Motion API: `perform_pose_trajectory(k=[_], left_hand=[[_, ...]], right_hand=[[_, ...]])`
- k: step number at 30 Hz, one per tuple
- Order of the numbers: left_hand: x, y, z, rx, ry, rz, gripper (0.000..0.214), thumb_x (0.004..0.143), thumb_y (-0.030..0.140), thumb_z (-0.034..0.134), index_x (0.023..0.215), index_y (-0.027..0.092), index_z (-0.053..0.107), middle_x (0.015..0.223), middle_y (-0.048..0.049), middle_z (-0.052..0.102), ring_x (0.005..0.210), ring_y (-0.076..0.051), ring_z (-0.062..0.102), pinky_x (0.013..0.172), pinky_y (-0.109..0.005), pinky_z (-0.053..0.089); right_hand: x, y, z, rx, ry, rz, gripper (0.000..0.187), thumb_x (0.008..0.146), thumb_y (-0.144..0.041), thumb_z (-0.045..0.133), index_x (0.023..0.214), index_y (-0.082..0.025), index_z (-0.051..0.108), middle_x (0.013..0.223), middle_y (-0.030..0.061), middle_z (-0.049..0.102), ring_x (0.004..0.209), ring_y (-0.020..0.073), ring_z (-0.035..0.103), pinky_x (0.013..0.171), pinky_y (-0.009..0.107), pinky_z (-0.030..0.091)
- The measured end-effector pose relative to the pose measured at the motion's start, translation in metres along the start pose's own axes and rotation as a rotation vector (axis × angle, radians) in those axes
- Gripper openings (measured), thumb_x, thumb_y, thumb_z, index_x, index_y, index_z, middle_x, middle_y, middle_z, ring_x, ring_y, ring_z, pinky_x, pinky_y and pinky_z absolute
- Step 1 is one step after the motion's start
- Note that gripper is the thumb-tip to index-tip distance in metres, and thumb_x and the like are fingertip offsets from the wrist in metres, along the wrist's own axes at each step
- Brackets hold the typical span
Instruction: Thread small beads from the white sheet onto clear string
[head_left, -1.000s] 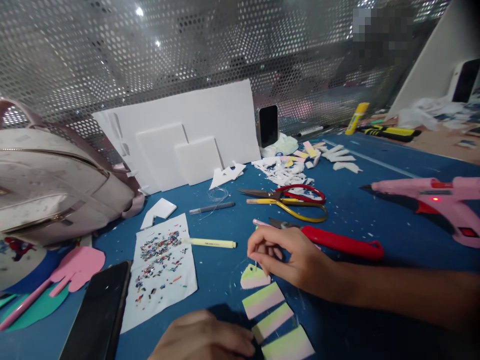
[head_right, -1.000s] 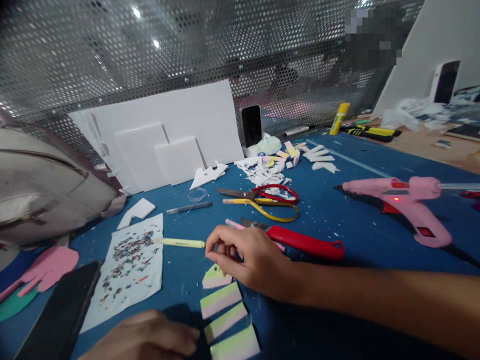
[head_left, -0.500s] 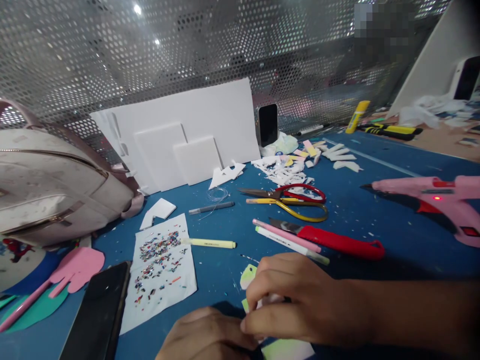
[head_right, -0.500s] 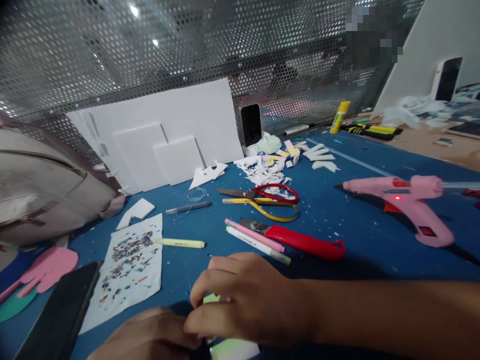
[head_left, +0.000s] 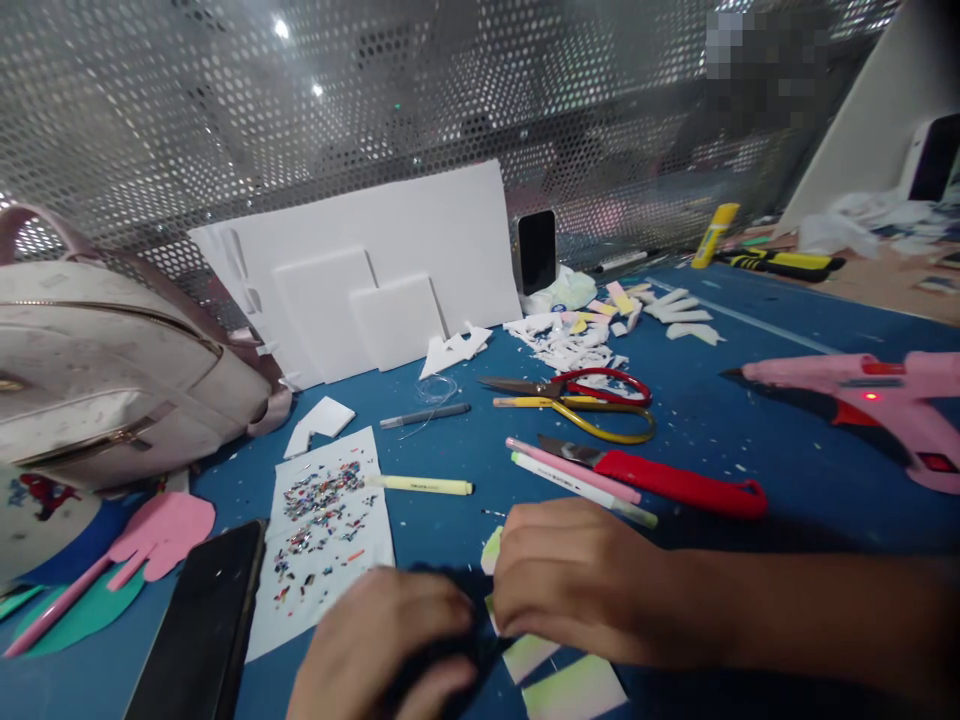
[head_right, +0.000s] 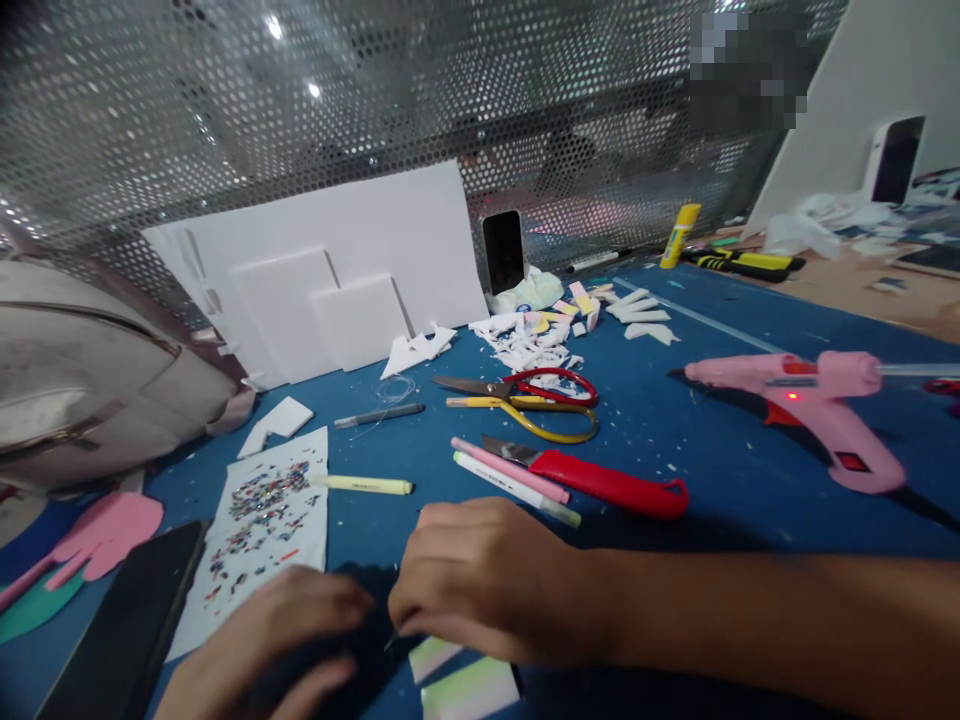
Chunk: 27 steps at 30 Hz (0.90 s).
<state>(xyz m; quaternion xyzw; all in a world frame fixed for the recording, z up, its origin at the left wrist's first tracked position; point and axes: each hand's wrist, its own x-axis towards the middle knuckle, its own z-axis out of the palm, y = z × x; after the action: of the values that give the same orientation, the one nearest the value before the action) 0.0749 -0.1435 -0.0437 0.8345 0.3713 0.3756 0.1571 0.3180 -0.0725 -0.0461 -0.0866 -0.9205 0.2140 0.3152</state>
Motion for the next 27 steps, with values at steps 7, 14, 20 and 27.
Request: perform_pose_trajectory(k=[7, 14, 20, 27], left_hand=[[0.008, -0.026, -0.002, 0.3, -0.164, -0.116, 0.008, 0.096, 0.021, 0.065, 0.101, 0.026, 0.068, 0.095, -0.0039, 0.073, 0.085, -0.025, 0.066, 0.075, -0.036, 0.047], [0.013, -0.019, -0.005, 0.141, -0.168, -0.146, 0.012, 0.096, 0.013, 0.06, 0.091, 0.022, 0.065, 0.091, -0.0033, 0.072, 0.083, -0.021, 0.067, 0.074, -0.031, 0.052], [0.011, -0.007, -0.009, -0.157, 0.055, -0.297, 0.015, 0.094, 0.008, 0.061, 0.088, 0.021, 0.066, 0.08, -0.0007, 0.071, 0.074, -0.015, 0.068, 0.067, -0.022, 0.055], [0.01, -0.008, -0.007, -0.27, 0.151, -0.345, 0.018, 0.087, 0.005, 0.067, 0.086, 0.023, 0.07, 0.081, -0.0007, 0.073, 0.077, -0.016, 0.07, 0.069, -0.02, 0.059]], right_hand=[[0.004, 0.001, -0.002, 0.191, 0.177, 0.215, 0.011, 0.102, -0.017, 0.055, 0.094, -0.016, 0.063, 0.089, 0.0058, 0.067, 0.085, 0.0182, 0.055, 0.077, 0.03, 0.042], [0.005, 0.001, -0.002, 0.223, 0.173, 0.254, 0.007, 0.098, -0.015, 0.06, 0.092, -0.015, 0.062, 0.088, 0.0038, 0.065, 0.084, 0.017, 0.053, 0.076, 0.029, 0.041], [0.005, -0.001, -0.001, 0.213, 0.193, 0.202, 0.006, 0.096, -0.013, 0.059, 0.092, -0.015, 0.062, 0.086, 0.0041, 0.065, 0.082, 0.0169, 0.053, 0.074, 0.029, 0.04], [0.005, -0.001, -0.003, 0.209, 0.186, 0.229, 0.005, 0.095, -0.013, 0.06, 0.091, -0.015, 0.062, 0.086, 0.0038, 0.064, 0.082, 0.0168, 0.052, 0.073, 0.029, 0.039]])
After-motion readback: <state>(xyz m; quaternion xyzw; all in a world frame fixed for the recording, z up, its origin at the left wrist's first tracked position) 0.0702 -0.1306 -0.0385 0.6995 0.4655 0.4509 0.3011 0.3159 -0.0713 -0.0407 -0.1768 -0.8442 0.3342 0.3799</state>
